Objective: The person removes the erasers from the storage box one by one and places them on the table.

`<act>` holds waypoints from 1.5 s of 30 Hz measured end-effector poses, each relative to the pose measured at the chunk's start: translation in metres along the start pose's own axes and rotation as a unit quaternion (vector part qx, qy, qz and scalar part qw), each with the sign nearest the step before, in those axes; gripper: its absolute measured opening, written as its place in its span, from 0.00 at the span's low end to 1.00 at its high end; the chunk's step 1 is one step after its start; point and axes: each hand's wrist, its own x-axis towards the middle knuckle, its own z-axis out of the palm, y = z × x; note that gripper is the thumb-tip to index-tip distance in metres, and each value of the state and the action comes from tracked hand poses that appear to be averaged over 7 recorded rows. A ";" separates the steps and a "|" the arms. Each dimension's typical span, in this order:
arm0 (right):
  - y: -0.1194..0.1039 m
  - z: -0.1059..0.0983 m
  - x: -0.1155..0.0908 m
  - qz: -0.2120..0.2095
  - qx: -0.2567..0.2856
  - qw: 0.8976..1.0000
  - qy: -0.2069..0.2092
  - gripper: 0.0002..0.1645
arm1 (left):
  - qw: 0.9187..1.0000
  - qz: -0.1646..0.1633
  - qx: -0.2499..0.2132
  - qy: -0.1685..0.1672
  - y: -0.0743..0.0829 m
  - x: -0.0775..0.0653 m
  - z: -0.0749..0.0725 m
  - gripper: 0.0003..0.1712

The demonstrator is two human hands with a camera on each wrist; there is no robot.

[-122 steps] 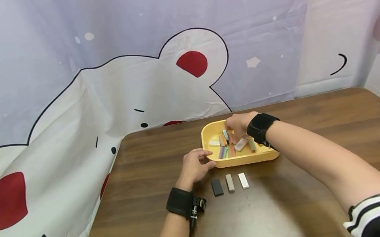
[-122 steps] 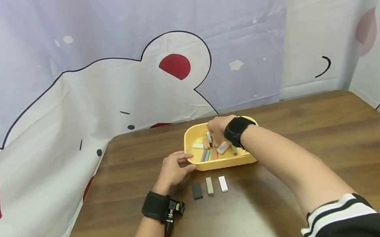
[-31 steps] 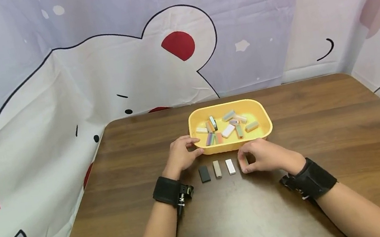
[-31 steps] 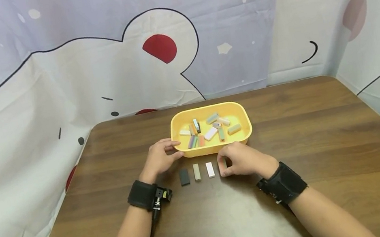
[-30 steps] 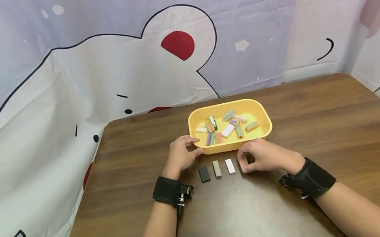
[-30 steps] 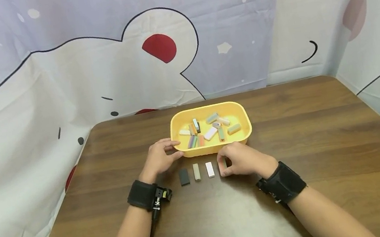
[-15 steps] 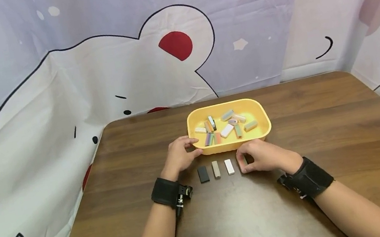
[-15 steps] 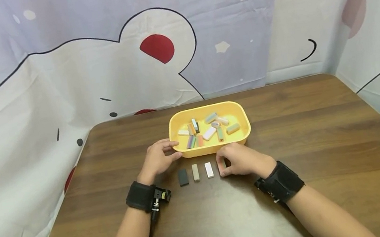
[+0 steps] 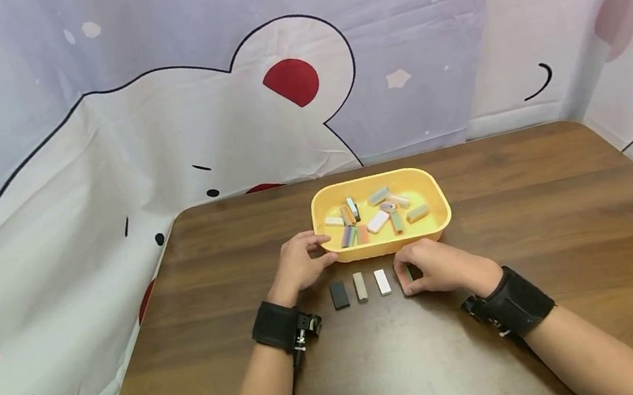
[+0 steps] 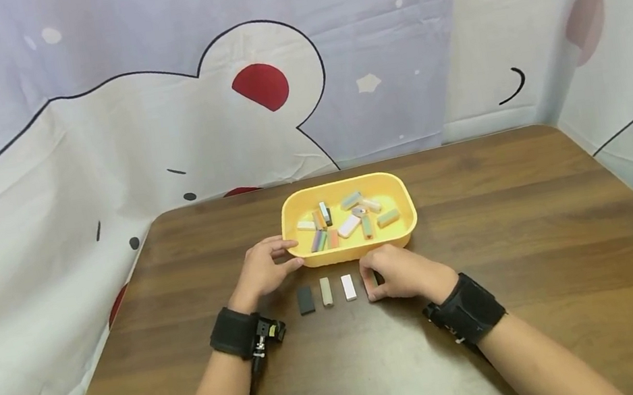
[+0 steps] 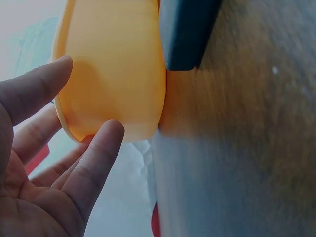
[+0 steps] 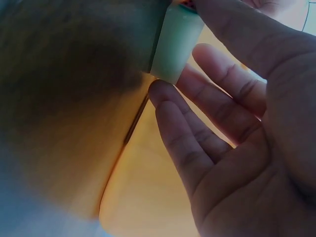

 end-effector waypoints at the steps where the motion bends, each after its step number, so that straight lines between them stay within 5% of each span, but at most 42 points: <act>1: 0.000 0.000 0.000 0.001 -0.001 1.000 -0.002 0.14 | 1.000 -0.003 -0.002 -0.001 0.000 -0.001 0.000 0.21; 18: -0.010 0.000 -0.003 -0.013 -0.044 0.999 0.025 0.11 | 1.000 -0.001 -0.007 0.002 -0.002 -0.002 0.001 0.20; 22: -0.015 -0.003 -0.004 -0.043 -0.024 0.995 0.092 0.05 | 1.000 0.006 -0.006 0.000 -0.002 -0.003 0.001 0.20; 26: -0.015 -0.014 -0.002 -0.053 -0.021 0.978 0.200 0.06 | 1.000 0.007 -0.009 0.000 -0.002 -0.003 0.000 0.20; 31: -0.011 -0.037 0.002 0.051 -0.014 0.958 0.280 0.05 | 1.000 -0.004 -0.016 0.001 0.002 -0.001 0.000 0.20; 37: 0.002 -0.066 0.014 0.216 -0.023 0.954 0.208 0.20 | 1.000 -0.011 -0.014 -0.002 0.004 -0.002 0.000 0.21; 45: 0.031 -0.092 0.044 0.285 -0.038 0.957 0.031 0.23 | 1.000 -0.017 -0.020 0.003 0.003 -0.005 0.003 0.20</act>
